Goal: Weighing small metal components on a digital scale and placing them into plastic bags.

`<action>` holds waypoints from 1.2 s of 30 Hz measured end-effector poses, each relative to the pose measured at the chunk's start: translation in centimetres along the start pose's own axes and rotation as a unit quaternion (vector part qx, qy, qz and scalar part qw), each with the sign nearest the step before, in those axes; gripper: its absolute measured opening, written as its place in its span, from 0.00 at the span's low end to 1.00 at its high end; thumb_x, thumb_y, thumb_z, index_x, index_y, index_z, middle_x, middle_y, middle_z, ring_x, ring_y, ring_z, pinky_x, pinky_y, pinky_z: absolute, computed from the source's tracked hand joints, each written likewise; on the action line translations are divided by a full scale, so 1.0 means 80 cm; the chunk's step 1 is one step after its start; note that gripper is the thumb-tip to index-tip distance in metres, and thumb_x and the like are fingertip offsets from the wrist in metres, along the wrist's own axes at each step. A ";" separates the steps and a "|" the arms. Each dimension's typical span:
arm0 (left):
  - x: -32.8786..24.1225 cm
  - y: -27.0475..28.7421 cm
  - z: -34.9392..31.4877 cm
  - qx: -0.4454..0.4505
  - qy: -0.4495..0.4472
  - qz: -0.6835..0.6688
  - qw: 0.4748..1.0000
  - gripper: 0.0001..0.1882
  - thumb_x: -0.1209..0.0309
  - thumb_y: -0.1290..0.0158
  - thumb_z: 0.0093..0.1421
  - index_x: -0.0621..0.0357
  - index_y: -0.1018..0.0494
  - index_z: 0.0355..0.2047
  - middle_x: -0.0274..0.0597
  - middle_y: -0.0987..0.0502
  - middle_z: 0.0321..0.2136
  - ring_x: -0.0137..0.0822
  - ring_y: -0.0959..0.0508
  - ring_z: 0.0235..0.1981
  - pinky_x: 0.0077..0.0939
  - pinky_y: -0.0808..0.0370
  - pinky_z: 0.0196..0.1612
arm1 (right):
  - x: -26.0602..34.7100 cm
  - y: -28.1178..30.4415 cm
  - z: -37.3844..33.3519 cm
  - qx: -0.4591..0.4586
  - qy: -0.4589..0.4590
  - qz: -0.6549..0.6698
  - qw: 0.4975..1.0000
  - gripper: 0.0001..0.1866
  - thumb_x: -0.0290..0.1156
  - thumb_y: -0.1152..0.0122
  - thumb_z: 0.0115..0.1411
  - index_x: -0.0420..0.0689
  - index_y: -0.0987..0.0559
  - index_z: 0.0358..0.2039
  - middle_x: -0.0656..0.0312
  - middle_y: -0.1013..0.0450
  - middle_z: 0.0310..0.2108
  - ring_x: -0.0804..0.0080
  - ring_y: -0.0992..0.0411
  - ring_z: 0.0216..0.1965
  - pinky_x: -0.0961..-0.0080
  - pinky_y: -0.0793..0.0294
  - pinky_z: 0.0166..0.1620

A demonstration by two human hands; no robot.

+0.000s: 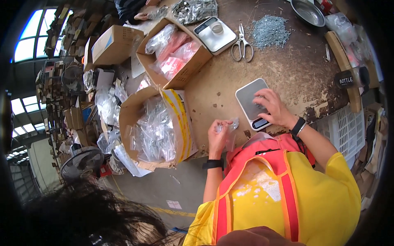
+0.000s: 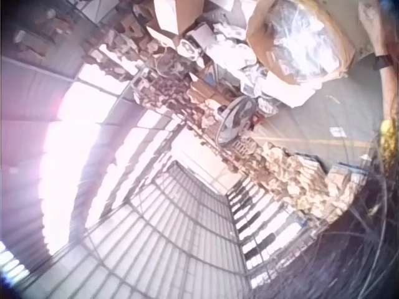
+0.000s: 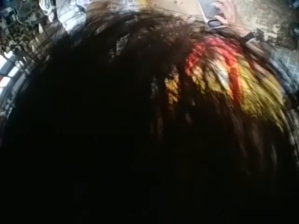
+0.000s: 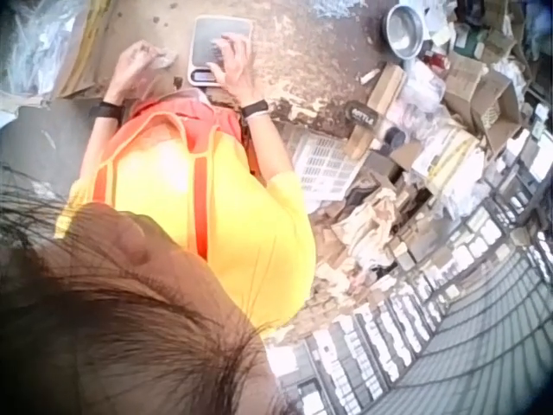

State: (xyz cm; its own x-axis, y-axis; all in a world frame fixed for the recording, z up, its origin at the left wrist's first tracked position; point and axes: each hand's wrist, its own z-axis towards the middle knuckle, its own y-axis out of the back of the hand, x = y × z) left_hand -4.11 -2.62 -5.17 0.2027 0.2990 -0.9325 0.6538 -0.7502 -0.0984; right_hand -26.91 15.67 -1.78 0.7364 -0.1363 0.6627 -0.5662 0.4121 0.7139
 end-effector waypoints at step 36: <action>0.019 -0.009 0.007 -0.001 -0.032 0.059 0.998 0.07 0.69 0.42 0.68 0.60 0.25 0.39 0.26 0.25 0.31 0.19 0.30 0.33 0.16 0.31 0.36 | 0.049 -0.077 0.035 0.063 -0.157 0.265 0.949 0.13 0.21 0.37 0.58 0.39 0.30 0.42 0.62 0.28 0.30 0.75 0.26 0.31 0.76 0.24 0.37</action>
State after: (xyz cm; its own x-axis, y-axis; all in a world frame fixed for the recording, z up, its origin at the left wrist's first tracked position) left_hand -4.70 -1.97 -6.73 0.2309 0.1697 -0.9581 0.6294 -0.7770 0.0140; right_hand -21.58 10.09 -2.97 0.2002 -0.2091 0.9572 -0.8811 0.3887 0.2693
